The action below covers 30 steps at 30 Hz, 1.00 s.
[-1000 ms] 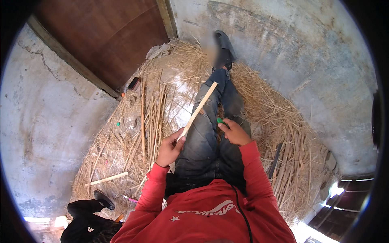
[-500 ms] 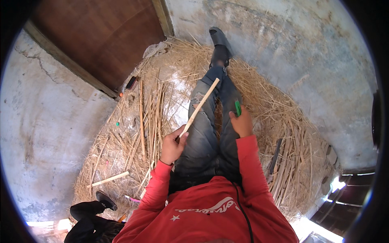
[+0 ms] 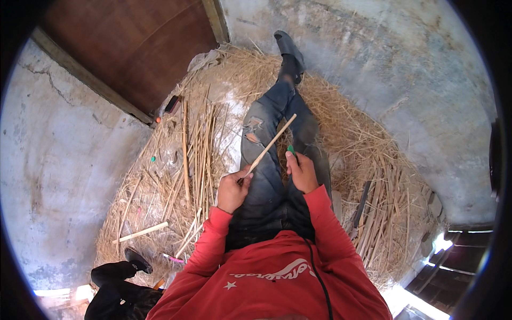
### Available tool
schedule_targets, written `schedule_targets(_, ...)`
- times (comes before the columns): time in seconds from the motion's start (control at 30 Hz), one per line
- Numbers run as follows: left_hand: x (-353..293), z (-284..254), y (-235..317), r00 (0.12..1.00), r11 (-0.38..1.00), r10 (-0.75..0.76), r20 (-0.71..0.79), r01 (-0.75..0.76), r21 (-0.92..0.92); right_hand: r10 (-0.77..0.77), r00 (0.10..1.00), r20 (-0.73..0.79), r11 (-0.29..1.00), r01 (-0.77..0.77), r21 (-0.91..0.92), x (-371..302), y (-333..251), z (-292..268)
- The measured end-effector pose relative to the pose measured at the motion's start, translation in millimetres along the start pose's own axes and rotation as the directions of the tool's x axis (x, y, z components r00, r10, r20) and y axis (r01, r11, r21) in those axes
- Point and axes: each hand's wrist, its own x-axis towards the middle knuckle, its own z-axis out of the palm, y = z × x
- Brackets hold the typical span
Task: The person uses a small green utility knife and a larger blade to shave and taper thin strips of wood while sitting on a floor covered in straw.
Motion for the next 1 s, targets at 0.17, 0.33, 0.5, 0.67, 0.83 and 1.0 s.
schedule_targets(0.17, -7, -3, -3, 0.997, 0.993, -0.077, 0.022, 0.075, 0.089, -0.363, 0.924, 0.124, 0.49, 0.076, 0.868, -25, -93, -43)
schedule_targets(0.33, -4, 2, -3, 0.999, 0.999, -0.004, -0.037, 0.003, -0.044, -0.909, 0.398, 0.128, 0.163, 0.056, 0.985, -70, -219, -164)
schedule_targets(0.5, -8, -3, -21, 0.976, 0.942, -0.214, 0.045, 0.218, -0.254, -0.951, 0.309, -0.016, 0.146, 0.495, 0.856, -93, -281, -146)
schedule_targets(0.67, -1, -3, -12, 0.96, 0.908, -0.252, 0.12, 0.277, -0.315, -0.956, 0.286, -0.065, 0.146, 0.659, 0.738, -108, -293, -131)
schedule_targets(0.83, -2, -5, -21, 0.951, 0.899, -0.283, 0.126, 0.309, -0.311, -0.961, 0.266, -0.074, 0.148, 0.724, 0.674, -110, -296, -122)
schedule_targets(1.0, 0, -13, -9, 0.956, 0.911, -0.271, 0.111, 0.292, -0.291, -0.966, 0.237, -0.101, 0.118, 0.756, 0.643, -117, -301, -122)
